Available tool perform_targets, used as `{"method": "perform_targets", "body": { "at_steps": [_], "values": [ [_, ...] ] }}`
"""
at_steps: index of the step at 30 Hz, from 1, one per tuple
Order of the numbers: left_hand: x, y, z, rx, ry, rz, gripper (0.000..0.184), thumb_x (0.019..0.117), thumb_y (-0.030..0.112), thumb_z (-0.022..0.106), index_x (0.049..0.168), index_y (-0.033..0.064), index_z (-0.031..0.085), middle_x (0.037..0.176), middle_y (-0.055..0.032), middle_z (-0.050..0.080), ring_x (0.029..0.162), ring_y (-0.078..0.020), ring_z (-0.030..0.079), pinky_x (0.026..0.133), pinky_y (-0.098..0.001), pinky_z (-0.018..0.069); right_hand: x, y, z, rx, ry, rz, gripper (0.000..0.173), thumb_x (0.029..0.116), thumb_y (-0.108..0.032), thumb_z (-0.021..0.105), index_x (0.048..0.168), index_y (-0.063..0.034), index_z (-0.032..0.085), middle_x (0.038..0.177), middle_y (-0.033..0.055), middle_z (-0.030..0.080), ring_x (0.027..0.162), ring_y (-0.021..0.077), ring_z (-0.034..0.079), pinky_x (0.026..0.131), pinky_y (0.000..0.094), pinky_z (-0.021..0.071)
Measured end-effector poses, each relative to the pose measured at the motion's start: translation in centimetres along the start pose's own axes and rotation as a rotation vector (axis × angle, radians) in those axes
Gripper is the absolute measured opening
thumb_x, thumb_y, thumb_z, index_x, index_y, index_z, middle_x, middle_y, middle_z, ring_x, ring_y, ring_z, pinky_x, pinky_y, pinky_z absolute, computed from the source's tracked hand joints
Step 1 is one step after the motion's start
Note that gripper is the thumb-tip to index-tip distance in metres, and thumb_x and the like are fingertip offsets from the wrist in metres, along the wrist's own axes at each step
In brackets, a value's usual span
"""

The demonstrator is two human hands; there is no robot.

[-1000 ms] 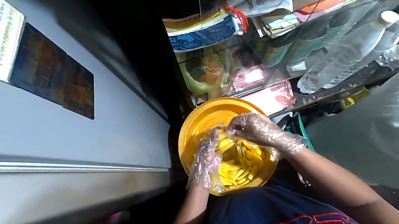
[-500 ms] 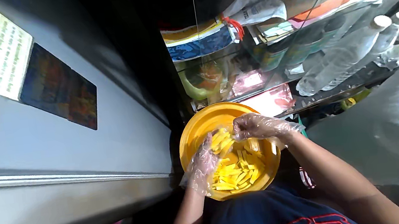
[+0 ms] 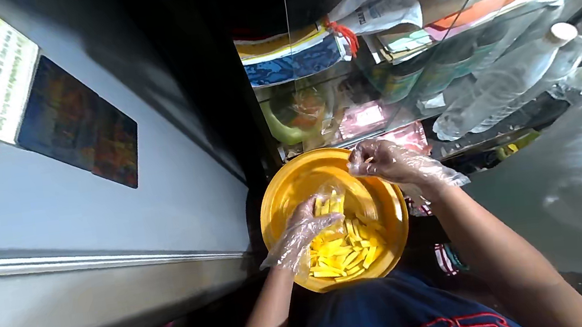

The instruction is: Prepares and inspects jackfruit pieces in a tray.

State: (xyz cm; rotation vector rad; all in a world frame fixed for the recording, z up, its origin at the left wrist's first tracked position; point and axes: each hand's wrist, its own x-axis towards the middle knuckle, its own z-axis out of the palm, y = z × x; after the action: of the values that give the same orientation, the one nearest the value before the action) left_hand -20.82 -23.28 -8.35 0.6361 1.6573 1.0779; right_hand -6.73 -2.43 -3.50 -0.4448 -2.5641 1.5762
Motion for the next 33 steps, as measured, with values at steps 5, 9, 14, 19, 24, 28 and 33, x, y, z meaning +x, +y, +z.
{"method": "perform_targets", "body": {
  "at_steps": [5, 9, 14, 19, 24, 28, 33],
  "values": [
    [0.5, 1.0, 0.5, 0.412, 0.055, -0.086, 0.057, 0.0891, 0.026, 0.079, 0.138, 0.0059, 0.058, 0.129, -0.0181, 0.065, 0.122, -0.0281, 0.061, 0.108, -0.0489, 0.0450, 2.5, -1.6, 4.0, -0.495, -0.252, -0.054, 0.039, 0.0825, -0.038, 0.084, 0.111, -0.0139, 0.076, 0.130, 0.0176, 0.063, 0.120, 0.0365, 0.060, 0.100, 0.0576, 0.0491],
    [0.8, 0.9, 0.1, 0.449, 0.003, -0.119, 0.062, 0.0907, 0.034, 0.077, 0.141, 0.0064, 0.056, 0.134, -0.0189, 0.062, 0.128, -0.0297, 0.057, 0.112, -0.0501, 0.0412, 3.9, -2.3, 4.3, -0.634, -0.404, -0.071, 0.024, 0.0946, -0.032, 0.073, 0.100, -0.0093, 0.076, 0.102, 0.0132, 0.072, 0.099, 0.0335, 0.068, 0.088, 0.0559, 0.0539],
    [1.5, 0.4, -0.7, 0.407, 0.022, -0.112, 0.062, 0.0897, 0.034, 0.078, 0.141, 0.0077, 0.056, 0.134, -0.0200, 0.061, 0.128, -0.0312, 0.057, 0.111, -0.0517, 0.0415, 5.1, -3.1, 1.4, -0.473, -0.336, -0.021, 0.023, 0.0992, -0.022, 0.068, 0.099, 0.0009, 0.071, 0.095, 0.0176, 0.068, 0.093, 0.0337, 0.067, 0.088, 0.0559, 0.0514],
    [2.6, -1.0, -0.8, 0.282, 0.067, -0.065, 0.060, 0.0864, 0.028, 0.082, 0.137, 0.0067, 0.058, 0.126, -0.0190, 0.065, 0.119, -0.0295, 0.062, 0.105, -0.0509, 0.0472, 4.9, -2.4, 1.5, -0.484, -0.422, -0.001, 0.045, 0.0864, -0.025, 0.082, 0.128, -0.0149, 0.069, 0.138, 0.0185, 0.058, 0.129, 0.0361, 0.053, 0.109, 0.0565, 0.0415],
    [3.0, 0.0, -0.3, 0.339, 0.007, -0.076, 0.061, 0.0893, 0.023, 0.079, 0.141, 0.0049, 0.054, 0.133, -0.0203, 0.062, 0.126, -0.0300, 0.059, 0.110, -0.0490, 0.0445, 6.1, -3.9, 3.7, -0.796, -0.593, 0.116, 0.038, 0.0888, -0.015, 0.078, 0.125, -0.0095, 0.070, 0.130, 0.0220, 0.062, 0.122, 0.0423, 0.058, 0.100, 0.0606, 0.0464],
    [2.9, -0.2, -0.3, 0.255, -0.025, -0.041, 0.062, 0.0859, 0.020, 0.081, 0.140, 0.0046, 0.055, 0.134, -0.0177, 0.062, 0.124, -0.0245, 0.059, 0.108, -0.0433, 0.0465, 7.2, -5.3, 2.6, -0.883, -0.699, 0.092, 0.021, 0.0942, -0.018, 0.072, 0.108, -0.0024, 0.072, 0.110, 0.0193, 0.068, 0.109, 0.0389, 0.063, 0.094, 0.0592, 0.0480],
    [3.0, -1.0, -0.9, 0.124, -0.058, -0.061, 0.056, 0.0905, 0.015, 0.077, 0.141, 0.0062, 0.054, 0.134, -0.0177, 0.061, 0.119, -0.0226, 0.062, 0.102, -0.0401, 0.0509, 7.1, -3.7, 0.5, -0.628, -0.529, -0.002, 0.028, 0.0903, -0.016, 0.077, 0.116, -0.0050, 0.072, 0.116, 0.0219, 0.067, 0.114, 0.0402, 0.062, 0.102, 0.0588, 0.0449]
  ]
}}
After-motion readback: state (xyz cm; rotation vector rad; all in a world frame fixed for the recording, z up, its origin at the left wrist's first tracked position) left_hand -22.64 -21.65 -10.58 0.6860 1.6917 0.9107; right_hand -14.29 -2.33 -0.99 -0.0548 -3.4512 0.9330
